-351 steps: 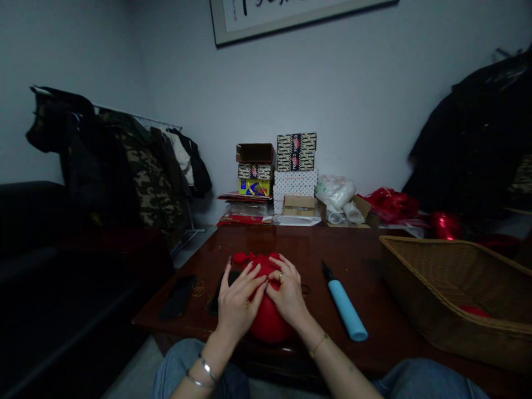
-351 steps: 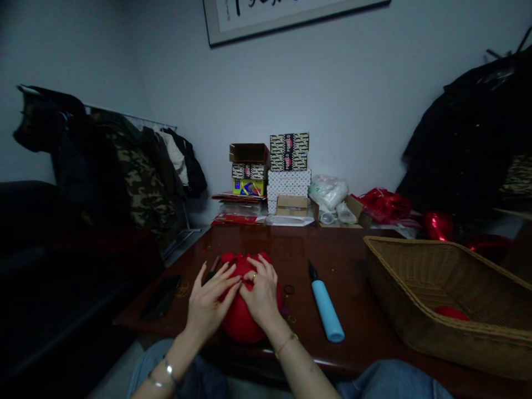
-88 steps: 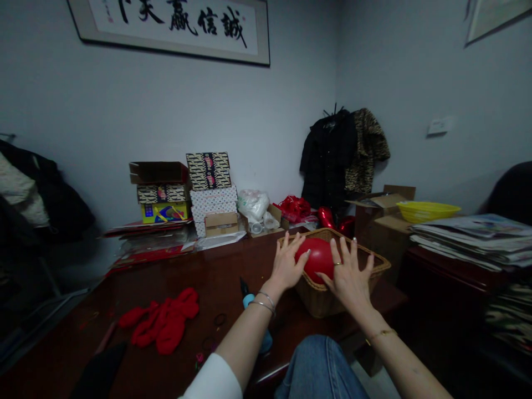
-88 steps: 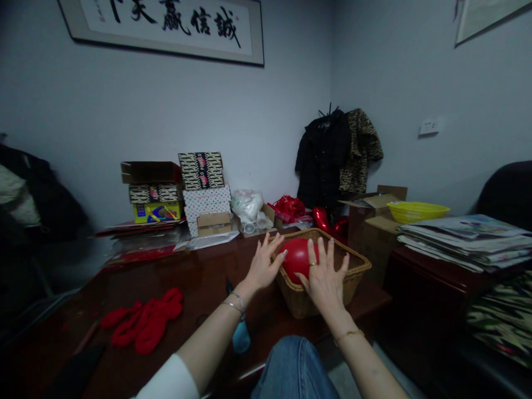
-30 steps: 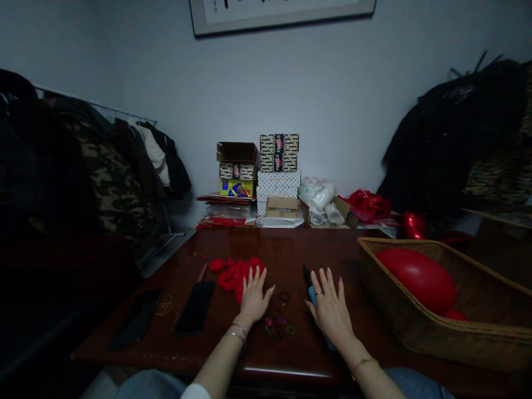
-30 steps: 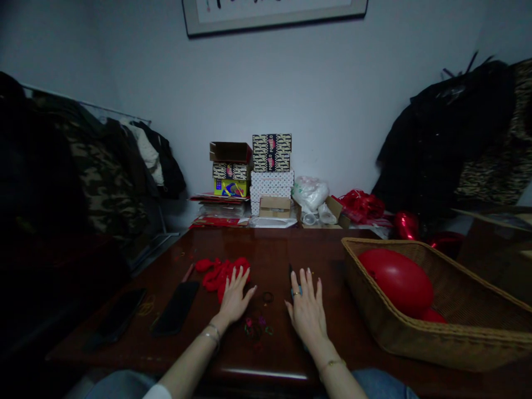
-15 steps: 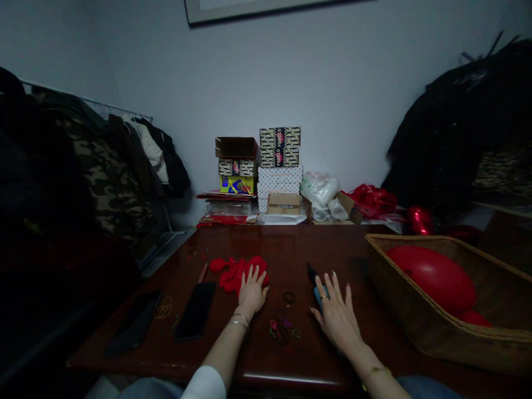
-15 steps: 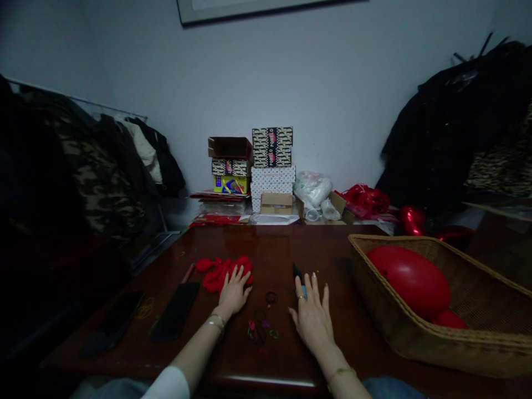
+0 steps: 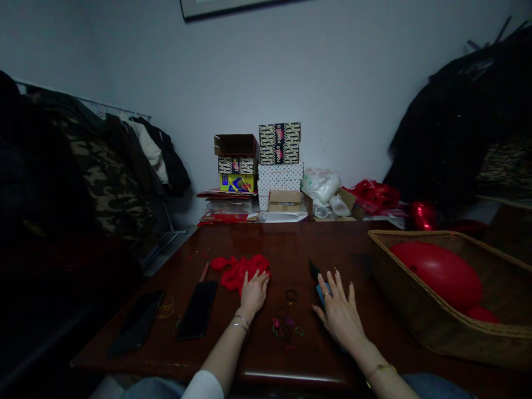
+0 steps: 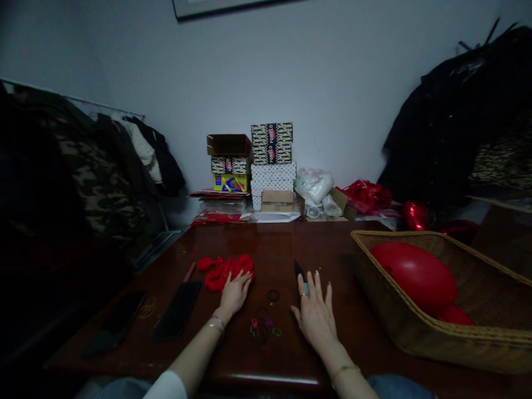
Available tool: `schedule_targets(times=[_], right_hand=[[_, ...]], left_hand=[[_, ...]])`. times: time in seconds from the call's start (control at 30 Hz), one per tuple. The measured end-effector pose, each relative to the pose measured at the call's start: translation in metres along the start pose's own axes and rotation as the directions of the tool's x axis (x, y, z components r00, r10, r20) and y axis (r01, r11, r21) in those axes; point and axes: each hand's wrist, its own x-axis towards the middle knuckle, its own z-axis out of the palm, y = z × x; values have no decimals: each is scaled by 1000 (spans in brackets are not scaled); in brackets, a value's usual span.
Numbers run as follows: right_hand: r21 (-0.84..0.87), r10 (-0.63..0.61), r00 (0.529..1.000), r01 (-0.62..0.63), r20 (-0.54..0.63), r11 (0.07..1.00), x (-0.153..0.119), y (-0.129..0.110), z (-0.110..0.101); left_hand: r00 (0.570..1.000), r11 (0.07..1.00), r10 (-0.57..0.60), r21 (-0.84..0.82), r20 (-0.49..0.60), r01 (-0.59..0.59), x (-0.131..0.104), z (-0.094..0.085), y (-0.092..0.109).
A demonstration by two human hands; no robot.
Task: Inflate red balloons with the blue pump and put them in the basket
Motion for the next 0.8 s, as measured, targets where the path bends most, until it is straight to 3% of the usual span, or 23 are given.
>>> schedule_targets(times=[0.2, 0.47, 0.63, 0.8], right_hand=[[-2, 17, 1000, -17, 18, 1000, 1, 0, -2], [56, 19, 1000, -19, 0, 998, 0, 1, 0], [33, 32, 999, -33, 23, 999, 1, 1, -1], [35, 32, 999, -33, 20, 999, 1, 2, -1]], left_hand=[[998, 994, 66, -84, -19, -67, -7, -14, 8], [959, 951, 271, -175, 80, -254, -28, -21, 39], [967, 973, 229, -40, 112, -226, -9, -25, 21], [922, 947, 292, 61, 254, -316, 8, -27, 3]])
